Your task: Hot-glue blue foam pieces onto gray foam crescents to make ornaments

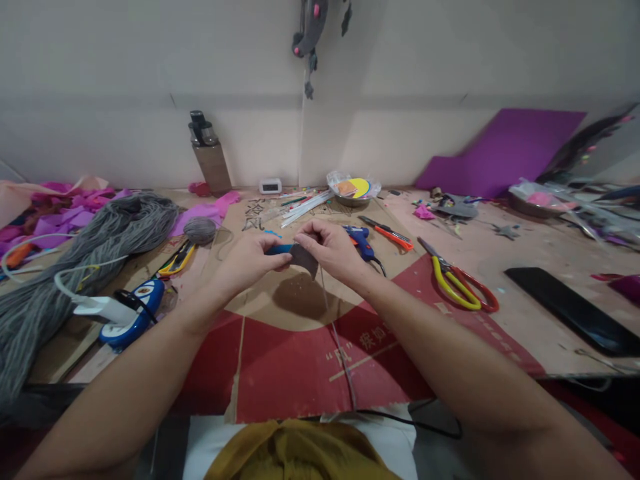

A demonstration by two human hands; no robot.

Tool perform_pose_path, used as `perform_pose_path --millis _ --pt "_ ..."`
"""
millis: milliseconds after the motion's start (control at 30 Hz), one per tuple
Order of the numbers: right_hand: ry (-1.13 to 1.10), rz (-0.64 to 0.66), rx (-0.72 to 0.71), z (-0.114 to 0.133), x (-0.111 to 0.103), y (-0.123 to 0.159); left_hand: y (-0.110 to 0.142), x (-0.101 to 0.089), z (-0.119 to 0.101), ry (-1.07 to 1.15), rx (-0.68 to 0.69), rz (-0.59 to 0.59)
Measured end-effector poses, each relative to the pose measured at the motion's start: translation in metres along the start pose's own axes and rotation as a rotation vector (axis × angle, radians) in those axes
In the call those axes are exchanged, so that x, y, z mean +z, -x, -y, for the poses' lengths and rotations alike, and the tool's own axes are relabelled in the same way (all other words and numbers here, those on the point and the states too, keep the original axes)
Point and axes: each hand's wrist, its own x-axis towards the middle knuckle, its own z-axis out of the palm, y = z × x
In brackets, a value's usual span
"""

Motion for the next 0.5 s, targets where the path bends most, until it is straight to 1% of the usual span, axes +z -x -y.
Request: perform_pose_path --millis 167,333,500 --pt "-0.052 0.002 0.055 0.0002 -0.0014 -0.0004 0.0007 0.0014 0.0016 -0.047 0.077 -0.052" --pt "-0.203 0.021 0.116 -0.0003 -0.003 -0.0001 0.0014 0.0018 0.0026 -0.051 0.111 -0.085" --pt "-0.471 0.152 0.298 -0.0021 -0.0069 -0.0014 0.0016 0.0024 0.0012 -0.033 0.159 -0.1"
